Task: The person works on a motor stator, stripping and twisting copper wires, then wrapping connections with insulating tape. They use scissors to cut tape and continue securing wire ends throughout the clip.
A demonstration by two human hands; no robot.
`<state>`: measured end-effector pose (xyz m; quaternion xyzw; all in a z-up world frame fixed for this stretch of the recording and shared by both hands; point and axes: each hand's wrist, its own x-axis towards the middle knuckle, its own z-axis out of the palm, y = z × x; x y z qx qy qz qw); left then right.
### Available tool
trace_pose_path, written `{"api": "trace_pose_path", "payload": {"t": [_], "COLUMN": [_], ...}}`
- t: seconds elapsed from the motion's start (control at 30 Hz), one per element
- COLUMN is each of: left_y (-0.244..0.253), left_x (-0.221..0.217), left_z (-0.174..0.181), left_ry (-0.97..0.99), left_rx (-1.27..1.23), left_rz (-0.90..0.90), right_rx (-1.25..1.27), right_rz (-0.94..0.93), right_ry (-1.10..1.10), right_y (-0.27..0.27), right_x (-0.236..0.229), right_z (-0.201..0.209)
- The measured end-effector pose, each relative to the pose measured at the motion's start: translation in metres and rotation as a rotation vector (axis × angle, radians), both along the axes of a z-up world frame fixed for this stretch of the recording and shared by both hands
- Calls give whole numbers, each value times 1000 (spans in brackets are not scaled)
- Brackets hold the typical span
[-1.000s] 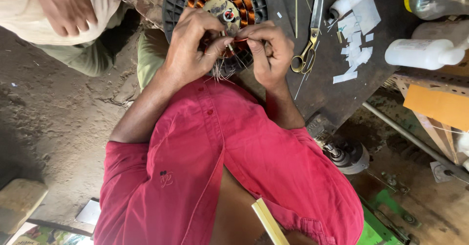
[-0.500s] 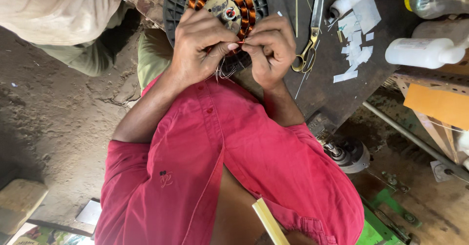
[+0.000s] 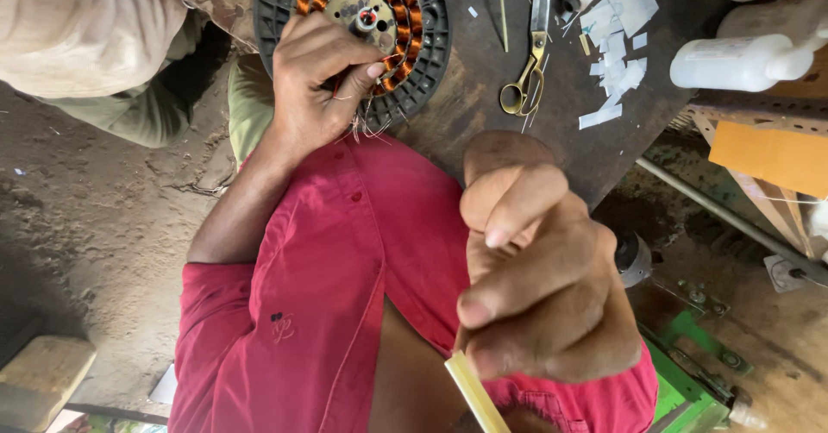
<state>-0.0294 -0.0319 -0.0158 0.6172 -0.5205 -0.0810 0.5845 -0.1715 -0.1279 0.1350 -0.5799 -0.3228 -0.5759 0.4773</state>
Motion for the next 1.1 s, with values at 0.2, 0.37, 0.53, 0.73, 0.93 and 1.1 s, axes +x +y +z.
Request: {"api": "trace_pose_path", "payload": {"t": [0.2,0.37,0.53,0.73,0.93,1.1], "left_y": [0,1,3,1,1,1], "left_x": [0,1,3,3,3,3], "left_z": [-5,-5,-2,-2,-2,-3], "left_ry": [4,10,7,9,9,15], "left_rx": [-9,-5,-36,-37,-44,-50], "left_rz": [-3,-8,-16,-11,-15,-18], "right_rx": [-20,9,413,791,775,637], "right_rz": [44,46,118,120,76,54], "right_ry": [-64,-2,255,738,785,745], "right_y": [-2,-6,-40,-60,-55,-59], "right_x": [9,-5,7,9,-3,3], "right_z": [11,-1,-61,-145,-162,-158]}}
